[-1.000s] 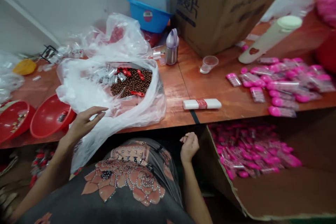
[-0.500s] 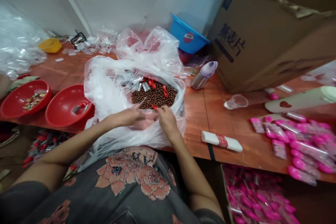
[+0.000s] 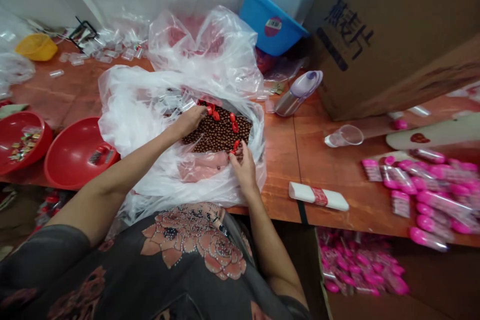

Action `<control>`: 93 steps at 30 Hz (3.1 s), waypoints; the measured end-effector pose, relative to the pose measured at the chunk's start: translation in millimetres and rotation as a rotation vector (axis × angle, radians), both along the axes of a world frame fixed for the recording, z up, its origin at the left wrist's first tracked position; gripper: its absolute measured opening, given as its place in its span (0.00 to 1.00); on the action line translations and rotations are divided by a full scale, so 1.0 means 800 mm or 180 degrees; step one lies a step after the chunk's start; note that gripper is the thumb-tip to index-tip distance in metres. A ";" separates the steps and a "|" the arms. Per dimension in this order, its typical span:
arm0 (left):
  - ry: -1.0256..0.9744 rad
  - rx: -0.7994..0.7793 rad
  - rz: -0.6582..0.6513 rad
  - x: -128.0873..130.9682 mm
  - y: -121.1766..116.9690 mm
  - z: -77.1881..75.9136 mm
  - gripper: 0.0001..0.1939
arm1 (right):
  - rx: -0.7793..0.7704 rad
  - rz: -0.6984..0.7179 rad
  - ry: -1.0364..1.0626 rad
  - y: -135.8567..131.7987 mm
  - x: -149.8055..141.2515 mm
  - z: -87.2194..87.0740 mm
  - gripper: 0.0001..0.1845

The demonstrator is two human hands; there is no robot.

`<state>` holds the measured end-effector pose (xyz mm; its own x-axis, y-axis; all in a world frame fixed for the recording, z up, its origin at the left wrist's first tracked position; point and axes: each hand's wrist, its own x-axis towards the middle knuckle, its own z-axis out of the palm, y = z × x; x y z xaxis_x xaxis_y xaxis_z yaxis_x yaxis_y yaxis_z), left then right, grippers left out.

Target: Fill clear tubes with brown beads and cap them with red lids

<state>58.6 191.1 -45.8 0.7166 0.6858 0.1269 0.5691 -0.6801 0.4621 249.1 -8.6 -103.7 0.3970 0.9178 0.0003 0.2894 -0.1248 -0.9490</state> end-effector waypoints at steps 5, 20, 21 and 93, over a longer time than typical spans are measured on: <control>0.0083 -0.0826 -0.0125 -0.011 -0.060 0.007 0.18 | -0.0032 0.0135 0.0165 0.000 0.003 0.001 0.20; -0.0277 -0.1940 0.1190 -0.020 -0.105 -0.012 0.25 | -0.0106 -0.0008 0.0572 -0.010 -0.011 0.006 0.26; -0.0268 -0.1968 0.1177 -0.015 -0.100 -0.012 0.25 | -0.0098 -0.0064 0.0638 -0.010 -0.011 0.006 0.28; -0.2378 -0.2712 0.0467 -0.008 -0.170 0.039 0.18 | 0.0717 0.0763 0.0569 0.005 -0.004 0.092 0.23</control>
